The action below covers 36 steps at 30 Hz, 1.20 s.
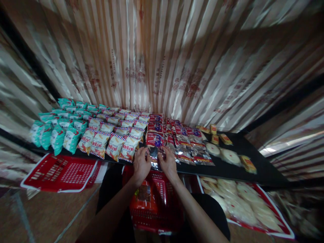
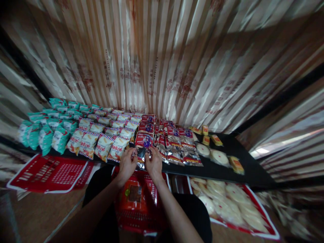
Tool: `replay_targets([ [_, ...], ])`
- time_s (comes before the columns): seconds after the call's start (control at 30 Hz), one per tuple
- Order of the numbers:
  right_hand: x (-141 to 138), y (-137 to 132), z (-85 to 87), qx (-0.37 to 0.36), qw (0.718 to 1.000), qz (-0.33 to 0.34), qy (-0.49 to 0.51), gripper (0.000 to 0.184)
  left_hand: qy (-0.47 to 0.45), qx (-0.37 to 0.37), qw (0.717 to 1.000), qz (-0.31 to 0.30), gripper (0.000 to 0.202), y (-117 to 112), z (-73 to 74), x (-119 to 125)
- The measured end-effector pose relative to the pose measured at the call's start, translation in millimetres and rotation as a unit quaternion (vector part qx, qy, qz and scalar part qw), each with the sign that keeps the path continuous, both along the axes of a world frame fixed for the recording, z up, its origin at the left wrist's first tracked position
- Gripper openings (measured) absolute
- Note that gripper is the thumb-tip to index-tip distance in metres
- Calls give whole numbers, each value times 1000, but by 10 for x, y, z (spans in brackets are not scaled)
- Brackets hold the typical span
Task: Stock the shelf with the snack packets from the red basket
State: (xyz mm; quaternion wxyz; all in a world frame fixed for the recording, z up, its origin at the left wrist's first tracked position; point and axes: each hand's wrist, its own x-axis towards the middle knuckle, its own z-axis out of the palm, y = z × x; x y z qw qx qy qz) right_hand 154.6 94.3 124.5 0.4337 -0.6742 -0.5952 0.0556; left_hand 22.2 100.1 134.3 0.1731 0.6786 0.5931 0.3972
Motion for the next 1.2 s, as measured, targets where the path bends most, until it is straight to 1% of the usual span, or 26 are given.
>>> replay_targets([
  [0.13,21,-5,9,-2,1000,6,16,38,-4,-3,1000,-7,35,68,-57,28],
  [0.27,56,9,15,10,999,2,31,39,-3,2,1000,-4,36,109,-71,32],
  [0.5,60,16,33,-4,998,21,67,43,11,-18,1000,-13,41,53,-96,46],
  [0.6,84,-32,50,-8,996,13,83,43,11,5,1000,-21,40,-13,1,39],
  [0.7,186,-109,26,0,995,-4,100,43,2,58,997,-45,37,-157,198,32],
  [0.8,372,-215,-63,7,994,-26,105,42,-18,93,989,-114,33,-385,376,71],
  [0.87,525,-297,-145,9,995,-48,84,40,-30,97,979,-175,32,-551,416,136],
  [0.93,682,-377,-223,9,997,-62,52,38,-41,81,968,-233,32,-694,381,231],
  [1.03,902,-454,-307,5,997,-77,13,38,-46,26,955,-290,31,-830,236,404],
  [1.13,1098,-436,-342,0,995,-95,-18,37,-52,-21,949,-309,30,-876,86,573],
  [1.2,1226,-361,-341,-4,995,-96,-41,37,-58,-36,948,-311,30,-877,23,663],
])
